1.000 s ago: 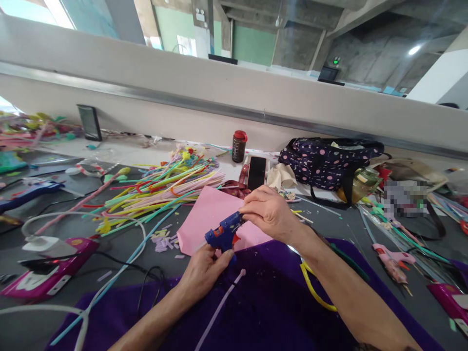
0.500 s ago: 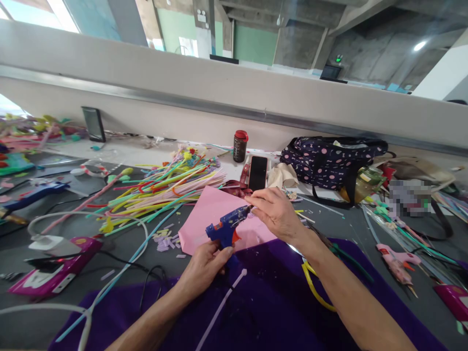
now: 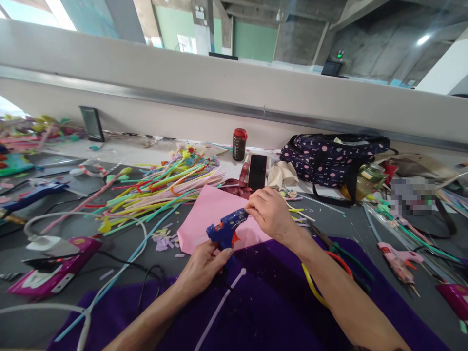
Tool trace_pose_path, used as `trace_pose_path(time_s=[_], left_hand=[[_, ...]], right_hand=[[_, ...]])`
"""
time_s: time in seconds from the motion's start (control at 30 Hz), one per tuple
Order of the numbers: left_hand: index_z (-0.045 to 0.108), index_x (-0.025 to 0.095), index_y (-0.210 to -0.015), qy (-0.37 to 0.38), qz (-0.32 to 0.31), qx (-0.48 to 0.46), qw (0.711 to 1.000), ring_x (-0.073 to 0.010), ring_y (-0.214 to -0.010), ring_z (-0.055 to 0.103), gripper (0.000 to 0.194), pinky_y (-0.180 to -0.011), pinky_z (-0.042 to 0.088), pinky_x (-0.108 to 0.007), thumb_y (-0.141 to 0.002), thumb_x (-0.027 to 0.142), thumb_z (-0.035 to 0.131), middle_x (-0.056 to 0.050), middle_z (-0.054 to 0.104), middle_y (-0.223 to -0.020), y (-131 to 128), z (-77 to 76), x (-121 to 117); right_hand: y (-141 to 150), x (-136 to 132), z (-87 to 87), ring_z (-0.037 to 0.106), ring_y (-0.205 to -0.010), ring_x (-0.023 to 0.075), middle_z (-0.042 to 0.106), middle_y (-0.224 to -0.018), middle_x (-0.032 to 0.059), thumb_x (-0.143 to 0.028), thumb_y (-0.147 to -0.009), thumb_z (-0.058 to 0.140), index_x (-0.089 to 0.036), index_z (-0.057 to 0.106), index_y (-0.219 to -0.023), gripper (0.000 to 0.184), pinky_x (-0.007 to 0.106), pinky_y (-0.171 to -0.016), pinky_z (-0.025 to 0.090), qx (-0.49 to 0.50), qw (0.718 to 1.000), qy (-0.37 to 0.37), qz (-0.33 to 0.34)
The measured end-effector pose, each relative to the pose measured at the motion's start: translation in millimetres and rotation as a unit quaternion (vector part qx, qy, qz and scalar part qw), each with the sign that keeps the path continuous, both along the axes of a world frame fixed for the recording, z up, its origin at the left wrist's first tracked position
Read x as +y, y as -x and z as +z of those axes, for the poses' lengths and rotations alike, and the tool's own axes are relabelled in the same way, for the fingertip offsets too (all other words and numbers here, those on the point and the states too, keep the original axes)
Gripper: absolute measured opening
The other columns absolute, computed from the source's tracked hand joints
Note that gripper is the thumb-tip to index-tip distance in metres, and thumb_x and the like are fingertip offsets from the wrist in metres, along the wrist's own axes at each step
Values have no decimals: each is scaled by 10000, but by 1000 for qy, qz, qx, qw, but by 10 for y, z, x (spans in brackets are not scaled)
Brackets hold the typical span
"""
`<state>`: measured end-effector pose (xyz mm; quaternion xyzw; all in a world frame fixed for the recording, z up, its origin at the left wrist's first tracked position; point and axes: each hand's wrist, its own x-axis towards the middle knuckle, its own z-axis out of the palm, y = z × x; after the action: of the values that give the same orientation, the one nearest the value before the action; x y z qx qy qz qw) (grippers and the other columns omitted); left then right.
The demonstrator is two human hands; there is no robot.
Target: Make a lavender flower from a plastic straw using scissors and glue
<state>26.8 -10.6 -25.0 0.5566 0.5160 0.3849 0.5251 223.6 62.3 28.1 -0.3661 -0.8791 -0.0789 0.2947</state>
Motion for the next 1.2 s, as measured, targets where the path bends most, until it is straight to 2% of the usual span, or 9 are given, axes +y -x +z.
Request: trace_pose_path(time_s=[0.13, 0.23, 0.33, 0.4, 0.47, 0.6, 0.7, 0.93, 1.2], left_hand=[[589, 156, -709, 16, -50, 59, 997, -137, -463, 518, 279, -456, 339, -230, -776, 418, 521, 22, 535, -521, -7, -38, 13], [561, 150, -721, 34, -43, 55, 997, -131, -453, 533, 325, -445, 359, -230, -796, 459, 493, 15, 553, -572, 0, -92, 45], [538, 149, -740, 49, -12, 0, 999, -110, -421, 513, 342, -427, 378, -227, -797, 484, 495, 22, 556, -598, 18, -132, 90], [530, 149, -754, 63, -8, -55, 996, -98, -426, 514, 333, -439, 408, -224, -792, 479, 514, 19, 575, -626, 25, -137, 106], [523, 147, -760, 81, -20, -107, 991, -89, -434, 514, 320, -447, 430, -219, -785, 466, 535, 12, 594, -650, 20, -134, 102], [541, 139, -772, 116, -47, -171, 977, -84, -469, 519, 301, -444, 446, -199, -776, 439, 563, 0, 607, -660, -8, -136, 68], [574, 133, -812, 137, -43, -195, 970, -77, -481, 524, 284, -432, 453, -184, -767, 414, 585, -10, 626, -705, -16, -139, 60], [592, 133, -875, 197, -28, -238, 951, -95, -511, 549, 257, -385, 461, -180, -760, 363, 596, -36, 647, -747, -9, -96, 77], [589, 121, -834, 174, -42, -230, 957, -82, -457, 540, 256, -408, 478, -190, -759, 365, 596, -26, 637, -707, -37, -121, 51]], right_hand=[[89, -68, -125, 497, -834, 232, 620, -839, 98, -180, -879, 480, -154, 598, -788, 152, 389, -766, 376, 3, 998, -25, -49], [166, -255, -228, 485, -867, 237, 620, -887, 103, -192, -892, 460, -163, 601, -808, 167, 410, -802, 349, 12, 998, -38, -58], [185, -433, -320, 499, -892, 227, 634, -898, 73, -236, -866, 519, -195, 625, -803, 130, 406, -850, 335, 114, 990, 81, -8], [157, -458, -371, 510, -919, 225, 636, -900, 63, -265, -852, 540, -205, 643, -805, 129, 396, -870, 340, 252, 944, 215, -1], [122, -394, -416, 540, -894, 212, 640, -893, 63, -300, -874, 496, -195, 646, -829, 189, 365, -815, 391, 339, 892, 299, -18], [128, -187, -481, 595, -770, 181, 665, -857, 68, -365, -904, 402, -166, 632, -862, 307, 274, -606, 438, 402, 831, 383, -30], [202, -116, -496, 589, -712, 162, 661, -776, 49, -400, -861, 476, -161, 636, -804, 293, 250, -576, 424, 431, 793, 429, -20], [298, -109, -514, 546, -641, 129, 638, -693, 13, -385, -740, 635, -161, 640, -715, 225, 231, -559, 387, 464, 740, 487, -11], [334, -83, -603, 489, -542, 100, 625, -617, -7, -346, -667, 694, -154, 644, -648, 199, 228, -536, 371, 490, 706, 511, -10]])
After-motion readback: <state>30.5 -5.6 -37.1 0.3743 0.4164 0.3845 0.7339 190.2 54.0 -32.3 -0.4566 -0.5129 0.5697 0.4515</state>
